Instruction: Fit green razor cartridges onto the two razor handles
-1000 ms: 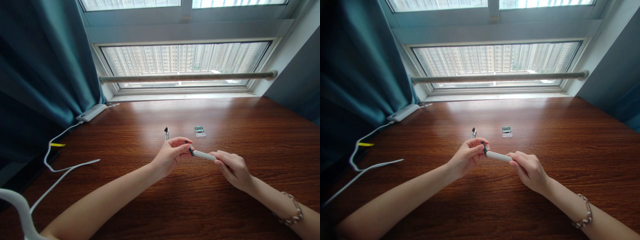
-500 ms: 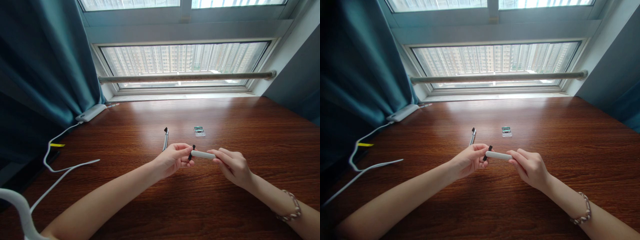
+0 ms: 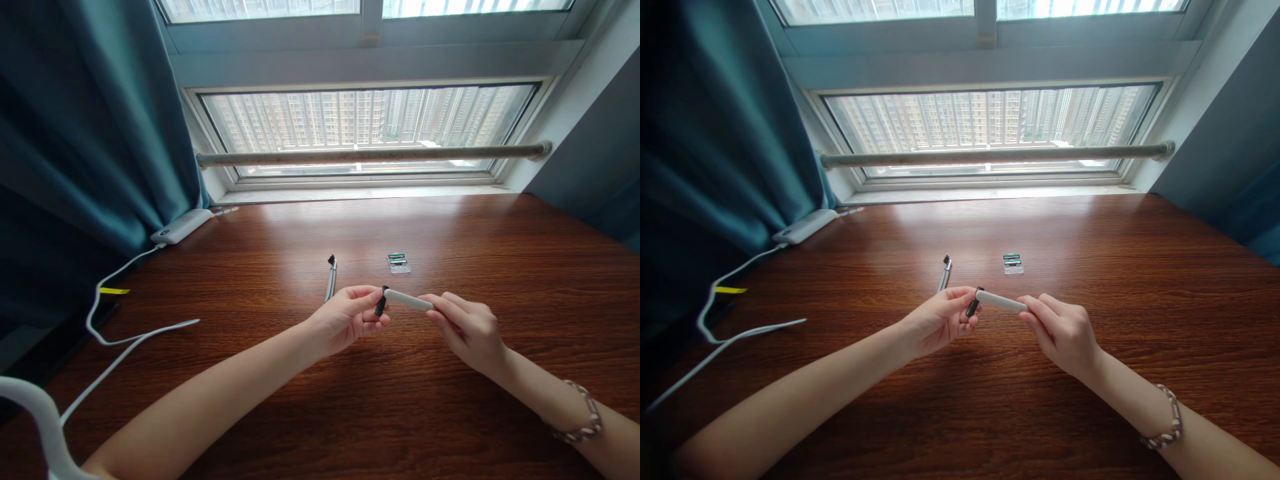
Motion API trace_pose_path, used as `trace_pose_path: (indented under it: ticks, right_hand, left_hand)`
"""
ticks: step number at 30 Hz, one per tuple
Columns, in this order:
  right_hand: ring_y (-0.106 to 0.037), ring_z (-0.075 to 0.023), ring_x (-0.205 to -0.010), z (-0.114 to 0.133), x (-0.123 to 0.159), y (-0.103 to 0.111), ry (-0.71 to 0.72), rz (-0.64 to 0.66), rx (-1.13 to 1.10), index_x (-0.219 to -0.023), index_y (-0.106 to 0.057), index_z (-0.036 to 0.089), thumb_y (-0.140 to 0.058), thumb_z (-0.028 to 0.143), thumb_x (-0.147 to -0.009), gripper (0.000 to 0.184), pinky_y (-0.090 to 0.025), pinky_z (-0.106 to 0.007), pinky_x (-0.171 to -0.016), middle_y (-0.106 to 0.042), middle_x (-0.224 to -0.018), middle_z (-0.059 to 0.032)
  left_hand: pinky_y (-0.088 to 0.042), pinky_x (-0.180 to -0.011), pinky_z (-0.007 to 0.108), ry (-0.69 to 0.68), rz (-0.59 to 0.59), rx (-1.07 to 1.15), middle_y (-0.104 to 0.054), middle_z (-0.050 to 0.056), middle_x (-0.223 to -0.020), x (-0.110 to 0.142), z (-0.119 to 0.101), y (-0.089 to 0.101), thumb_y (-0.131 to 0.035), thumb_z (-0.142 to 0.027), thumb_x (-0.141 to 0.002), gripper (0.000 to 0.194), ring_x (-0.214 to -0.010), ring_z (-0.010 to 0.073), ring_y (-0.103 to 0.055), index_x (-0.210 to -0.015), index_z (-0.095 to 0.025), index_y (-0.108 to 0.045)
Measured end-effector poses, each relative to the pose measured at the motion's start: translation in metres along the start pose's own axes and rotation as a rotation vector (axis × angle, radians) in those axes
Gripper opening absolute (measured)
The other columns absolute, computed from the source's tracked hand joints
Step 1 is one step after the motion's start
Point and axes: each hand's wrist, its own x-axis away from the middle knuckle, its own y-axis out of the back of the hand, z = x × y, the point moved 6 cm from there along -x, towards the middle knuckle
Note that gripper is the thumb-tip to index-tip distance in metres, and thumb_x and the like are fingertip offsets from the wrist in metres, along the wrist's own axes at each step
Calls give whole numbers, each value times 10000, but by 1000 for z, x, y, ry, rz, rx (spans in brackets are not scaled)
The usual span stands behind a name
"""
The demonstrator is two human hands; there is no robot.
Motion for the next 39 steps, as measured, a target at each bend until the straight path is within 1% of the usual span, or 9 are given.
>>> trace_pose_path:
  ticks: [8,12,17,21,23,27,31,36,39]
  right_hand:
    - [-513,-99,-563,0,0,-1,-20,-8,-20,-1008,-566,149,-484,121,-820,207,-375,-205,-528,-573,-717,-33]
    - [-528,-102,-575,-1,-1,2,-40,-55,-8,-1003,-566,149,-479,126,-824,200,-386,-205,-537,-587,-735,-38]
    - [-539,-109,-567,0,0,0,-14,-14,-27,-994,-569,148,-476,133,-825,194,-394,-211,-528,-591,-722,-38]
    - [-595,-143,-667,-5,1,3,-83,-87,-2,-968,-577,147,-468,150,-833,173,-433,-224,-587,-624,-790,-64]
    - [-600,-146,-667,-5,0,4,-100,-94,-24,-956,-578,144,-457,156,-838,169,-440,-228,-592,-628,-785,-64]
    - [-587,-129,-608,0,-2,-1,-55,-26,-74,-963,-578,148,-448,156,-839,180,-437,-223,-563,-626,-759,-49]
    - [-600,-140,-649,-3,-1,1,-114,-64,-72,-941,-583,155,-447,167,-841,169,-449,-224,-585,-628,-762,-49]
    - [-600,-148,-644,-2,-1,-2,-64,-1,-122,-946,-578,160,-443,164,-840,171,-446,-228,-577,-610,-702,-42]
    - [-588,-141,-610,-2,-1,-4,-67,23,-133,-954,-574,157,-440,173,-842,175,-436,-230,-555,-619,-724,-50]
  left_hand:
    - [-513,-583,187,-1,-28,-48,-645,25,-662,0,0,1,-700,-182,-665,168,-593,119,-651,-797,-113,-621]
    - [-523,-643,236,-46,-20,-59,-656,29,-717,-1,-2,1,-694,-157,-667,155,-629,136,-657,-795,-110,-621]
    - [-517,-662,258,-75,-16,-113,-669,58,-788,0,-3,1,-684,-153,-675,151,-659,146,-657,-806,-108,-624]
    - [-510,-677,267,-87,-32,-162,-662,46,-785,2,-5,0,-695,-170,-661,160,-655,142,-653,-794,-109,-631]
    - [-507,-677,269,-114,-50,-193,-660,40,-786,2,-7,0,-704,-171,-648,170,-657,142,-651,-794,-114,-635]
    - [-503,-639,276,-218,-80,-316,-660,41,-767,4,-12,-1,-708,-188,-637,189,-618,145,-644,-801,-116,-646]
    - [-491,-601,246,-322,-121,-421,-658,49,-758,8,-19,-3,-698,-207,-646,176,-602,137,-634,-787,-108,-660]
    - [-487,-656,267,-374,-140,-488,-673,51,-700,12,-23,-5,-689,-209,-654,179,-656,157,-635,-806,-120,-655]
    - [-478,-702,279,-403,-155,-521,-678,53,-729,13,-26,-5,-702,-209,-634,203,-700,163,-628,-814,-126,-658]
